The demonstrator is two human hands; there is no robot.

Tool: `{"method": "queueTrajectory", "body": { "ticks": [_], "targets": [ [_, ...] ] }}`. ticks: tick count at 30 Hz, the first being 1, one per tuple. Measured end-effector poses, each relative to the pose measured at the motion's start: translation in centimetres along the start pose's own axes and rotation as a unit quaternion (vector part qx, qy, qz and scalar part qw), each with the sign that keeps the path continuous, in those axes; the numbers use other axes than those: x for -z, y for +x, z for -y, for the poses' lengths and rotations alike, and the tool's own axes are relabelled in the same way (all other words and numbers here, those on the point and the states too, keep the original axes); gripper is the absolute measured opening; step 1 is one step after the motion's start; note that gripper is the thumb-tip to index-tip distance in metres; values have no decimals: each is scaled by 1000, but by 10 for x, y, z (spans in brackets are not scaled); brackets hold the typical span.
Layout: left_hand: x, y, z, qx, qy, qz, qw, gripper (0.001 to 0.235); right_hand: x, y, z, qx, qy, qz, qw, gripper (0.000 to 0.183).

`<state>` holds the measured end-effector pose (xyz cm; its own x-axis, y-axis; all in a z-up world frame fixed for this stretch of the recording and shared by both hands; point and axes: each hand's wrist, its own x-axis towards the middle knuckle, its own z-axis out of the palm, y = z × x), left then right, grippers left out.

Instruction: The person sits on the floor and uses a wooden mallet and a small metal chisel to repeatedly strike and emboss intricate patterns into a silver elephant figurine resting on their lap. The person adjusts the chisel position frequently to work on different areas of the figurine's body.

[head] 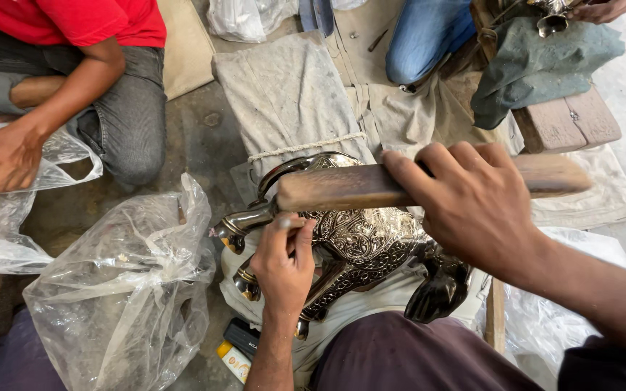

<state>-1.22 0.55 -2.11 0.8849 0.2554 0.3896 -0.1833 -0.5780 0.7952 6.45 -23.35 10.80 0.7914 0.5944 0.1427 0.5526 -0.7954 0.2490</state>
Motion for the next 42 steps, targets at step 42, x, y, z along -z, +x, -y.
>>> {"method": "queueTrajectory", "body": {
  "ticks": [42],
  "targets": [
    [-24,-132,36,67,-115,-166,977,21,-232,-214,-11,-416,775,62,473,42]
  ]
}}
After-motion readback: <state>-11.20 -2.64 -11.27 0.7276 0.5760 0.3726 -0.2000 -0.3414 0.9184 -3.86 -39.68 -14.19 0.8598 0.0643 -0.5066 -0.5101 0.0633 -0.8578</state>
